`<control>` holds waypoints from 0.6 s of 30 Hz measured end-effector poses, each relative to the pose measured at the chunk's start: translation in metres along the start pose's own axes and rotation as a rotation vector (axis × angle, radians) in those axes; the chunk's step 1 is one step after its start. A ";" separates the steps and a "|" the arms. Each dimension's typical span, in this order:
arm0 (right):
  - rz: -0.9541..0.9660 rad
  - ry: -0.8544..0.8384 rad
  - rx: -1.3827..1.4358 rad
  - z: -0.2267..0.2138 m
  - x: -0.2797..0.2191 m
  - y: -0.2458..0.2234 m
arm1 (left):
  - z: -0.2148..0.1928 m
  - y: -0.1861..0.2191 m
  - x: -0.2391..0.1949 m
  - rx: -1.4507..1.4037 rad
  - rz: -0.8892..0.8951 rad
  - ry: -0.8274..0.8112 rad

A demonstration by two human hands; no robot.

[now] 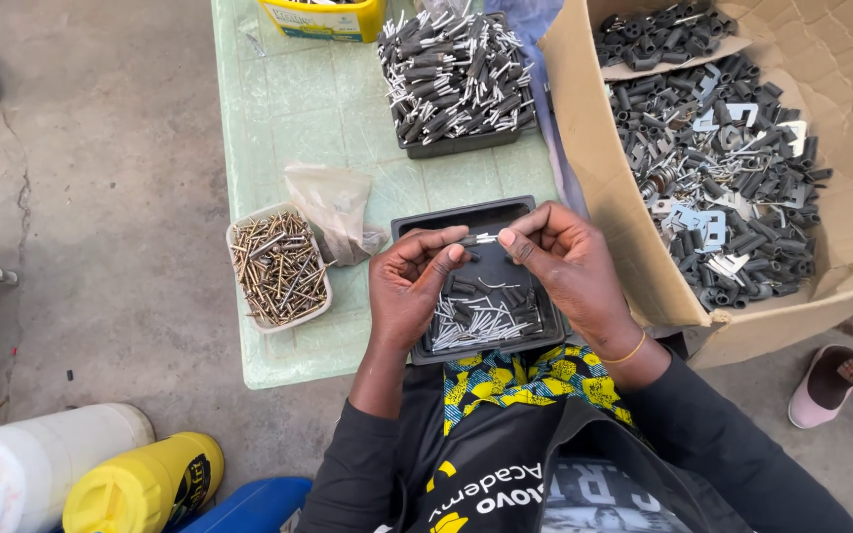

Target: Assembling small metal clips by inserting pins and sorting them into a tray

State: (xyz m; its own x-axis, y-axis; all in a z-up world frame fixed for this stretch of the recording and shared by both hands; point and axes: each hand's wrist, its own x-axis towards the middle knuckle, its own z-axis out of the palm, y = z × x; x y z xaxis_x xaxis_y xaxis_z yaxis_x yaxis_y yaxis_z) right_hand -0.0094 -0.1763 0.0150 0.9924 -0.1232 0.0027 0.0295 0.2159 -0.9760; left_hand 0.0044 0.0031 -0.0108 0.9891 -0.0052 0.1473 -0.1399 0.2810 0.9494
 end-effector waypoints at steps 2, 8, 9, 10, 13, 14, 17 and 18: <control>0.039 -0.029 -0.023 -0.003 0.000 0.006 | 0.000 0.000 0.000 0.034 0.005 -0.007; 0.081 -0.118 -0.065 -0.011 0.003 -0.001 | 0.000 0.000 -0.002 0.044 0.023 -0.032; 0.080 -0.118 -0.065 -0.015 0.004 -0.001 | 0.000 0.002 -0.002 0.043 0.024 -0.033; 0.107 -0.127 -0.078 -0.019 0.004 -0.001 | 0.000 0.004 -0.002 0.078 0.008 -0.062; 0.159 -0.152 -0.087 -0.027 0.006 -0.001 | 0.002 0.013 -0.004 0.116 -0.019 -0.114; 0.181 -0.167 -0.083 -0.030 0.007 0.000 | 0.003 0.016 -0.004 0.119 -0.029 -0.138; 0.226 -0.175 -0.026 -0.028 0.003 -0.005 | 0.003 0.018 -0.005 0.100 -0.035 -0.150; 0.217 -0.171 -0.029 -0.028 0.003 -0.001 | 0.002 0.018 -0.004 0.097 -0.028 -0.157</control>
State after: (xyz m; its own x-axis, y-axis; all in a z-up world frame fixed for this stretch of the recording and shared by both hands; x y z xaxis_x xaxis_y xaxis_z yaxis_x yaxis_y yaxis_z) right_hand -0.0100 -0.2038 0.0096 0.9810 0.0892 -0.1725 -0.1868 0.1915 -0.9635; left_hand -0.0020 0.0067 0.0061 0.9744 -0.1634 0.1544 -0.1235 0.1850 0.9749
